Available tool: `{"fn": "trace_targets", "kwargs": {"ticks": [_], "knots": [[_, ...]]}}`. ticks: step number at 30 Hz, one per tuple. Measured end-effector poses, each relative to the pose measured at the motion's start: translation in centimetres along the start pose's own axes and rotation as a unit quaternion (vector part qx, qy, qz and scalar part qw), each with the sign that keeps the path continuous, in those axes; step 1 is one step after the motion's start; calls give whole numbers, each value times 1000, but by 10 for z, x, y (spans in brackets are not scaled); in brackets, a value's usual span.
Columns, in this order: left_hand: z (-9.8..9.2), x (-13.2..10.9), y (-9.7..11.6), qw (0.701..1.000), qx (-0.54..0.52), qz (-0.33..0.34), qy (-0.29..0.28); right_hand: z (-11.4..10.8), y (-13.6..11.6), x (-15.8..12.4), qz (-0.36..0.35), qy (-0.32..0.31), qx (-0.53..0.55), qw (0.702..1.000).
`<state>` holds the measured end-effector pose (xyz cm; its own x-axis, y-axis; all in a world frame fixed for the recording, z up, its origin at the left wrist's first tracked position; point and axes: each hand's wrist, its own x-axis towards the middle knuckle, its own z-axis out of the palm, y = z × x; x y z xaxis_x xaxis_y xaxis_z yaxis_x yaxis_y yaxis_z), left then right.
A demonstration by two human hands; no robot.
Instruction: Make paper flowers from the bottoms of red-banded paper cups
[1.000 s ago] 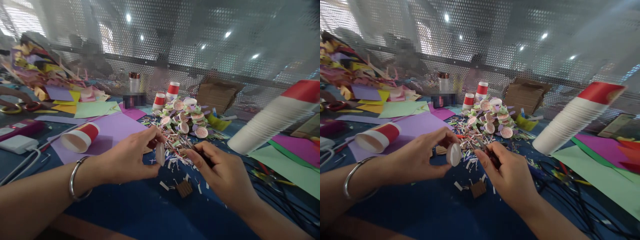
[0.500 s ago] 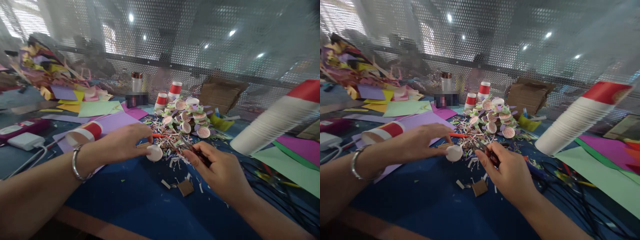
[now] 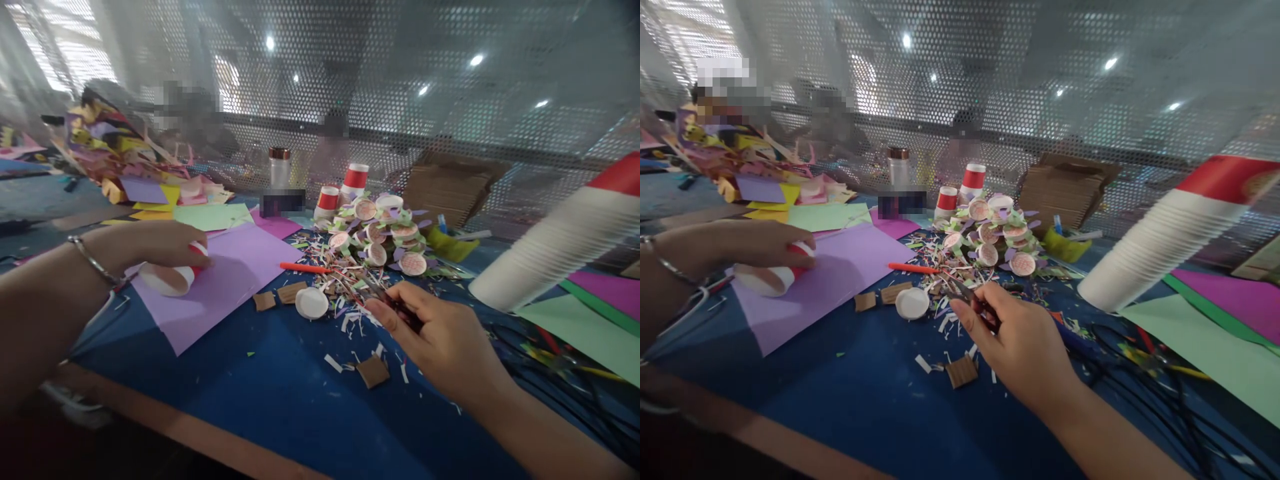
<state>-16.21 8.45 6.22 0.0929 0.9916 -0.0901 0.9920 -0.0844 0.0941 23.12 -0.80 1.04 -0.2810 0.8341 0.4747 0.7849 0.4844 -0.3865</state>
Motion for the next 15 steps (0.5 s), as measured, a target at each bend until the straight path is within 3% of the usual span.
{"fn": "trace_targets", "kwargs": {"ticks": [2, 4, 7, 9, 11, 13, 15], "knots": [[-5, 0, 2, 1000, -7, 4, 0, -1, -2, 0, 16, -11, 8, 1000], [-11, -3, 15, 998, -41, 22, 52, -2, -6, 1, 47, -25, 20, 998], [-13, -10, 56, 967, -192, 94, 139, -4, -10, 2, 95, -29, 46, 994], [-4, -16, 95, 869, -453, 160, 115, -4, -12, 2, 120, -15, 79, 990], [15, -22, 134, 775, -602, 183, 51, -5, -12, 2, 144, 7, 126, 982], [37, -28, 167, 720, -680, 136, 20, -4, -11, 3, 159, 33, 181, 970], [56, -32, 191, 687, -720, 97, -21, -2, -8, 4, 160, 46, 235, 958]]}}
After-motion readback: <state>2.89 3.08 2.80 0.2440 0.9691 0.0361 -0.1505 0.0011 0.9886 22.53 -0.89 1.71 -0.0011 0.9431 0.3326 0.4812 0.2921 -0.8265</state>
